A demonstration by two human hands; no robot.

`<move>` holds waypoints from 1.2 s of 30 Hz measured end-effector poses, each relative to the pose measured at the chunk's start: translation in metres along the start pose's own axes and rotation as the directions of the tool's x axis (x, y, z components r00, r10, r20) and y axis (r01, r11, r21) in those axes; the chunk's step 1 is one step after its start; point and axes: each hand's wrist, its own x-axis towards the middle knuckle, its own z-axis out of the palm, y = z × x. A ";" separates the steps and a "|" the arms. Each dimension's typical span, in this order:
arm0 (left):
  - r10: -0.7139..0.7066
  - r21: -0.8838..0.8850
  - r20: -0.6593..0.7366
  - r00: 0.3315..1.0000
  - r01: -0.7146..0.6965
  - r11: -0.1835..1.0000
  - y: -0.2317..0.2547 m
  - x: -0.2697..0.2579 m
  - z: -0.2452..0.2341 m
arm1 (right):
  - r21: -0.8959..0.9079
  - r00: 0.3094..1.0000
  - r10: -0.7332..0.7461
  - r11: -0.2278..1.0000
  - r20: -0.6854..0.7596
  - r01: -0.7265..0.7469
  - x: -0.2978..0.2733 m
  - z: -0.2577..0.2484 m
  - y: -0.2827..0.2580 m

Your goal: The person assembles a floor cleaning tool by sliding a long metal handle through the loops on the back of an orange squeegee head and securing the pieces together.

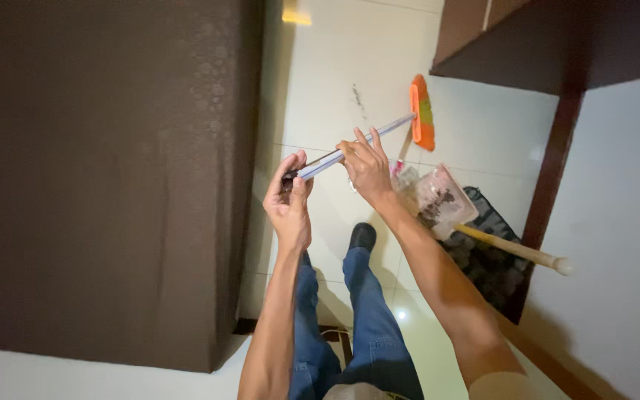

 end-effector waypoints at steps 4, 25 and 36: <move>0.038 0.000 -0.052 0.998 -0.038 0.999 0.021 -0.007 -0.024 | 0.010 0.999 -0.050 0.999 0.004 0.050 0.007 0.017 -0.031; 0.098 -0.049 0.039 0.994 -0.096 0.994 0.081 -0.016 -0.064 | -0.141 0.992 -0.100 0.984 0.073 0.109 0.018 0.003 -0.098; -0.017 -0.047 0.142 0.990 0.024 0.999 -0.003 -0.013 0.056 | -0.258 1.000 -0.004 0.966 0.004 0.005 -0.015 -0.095 0.020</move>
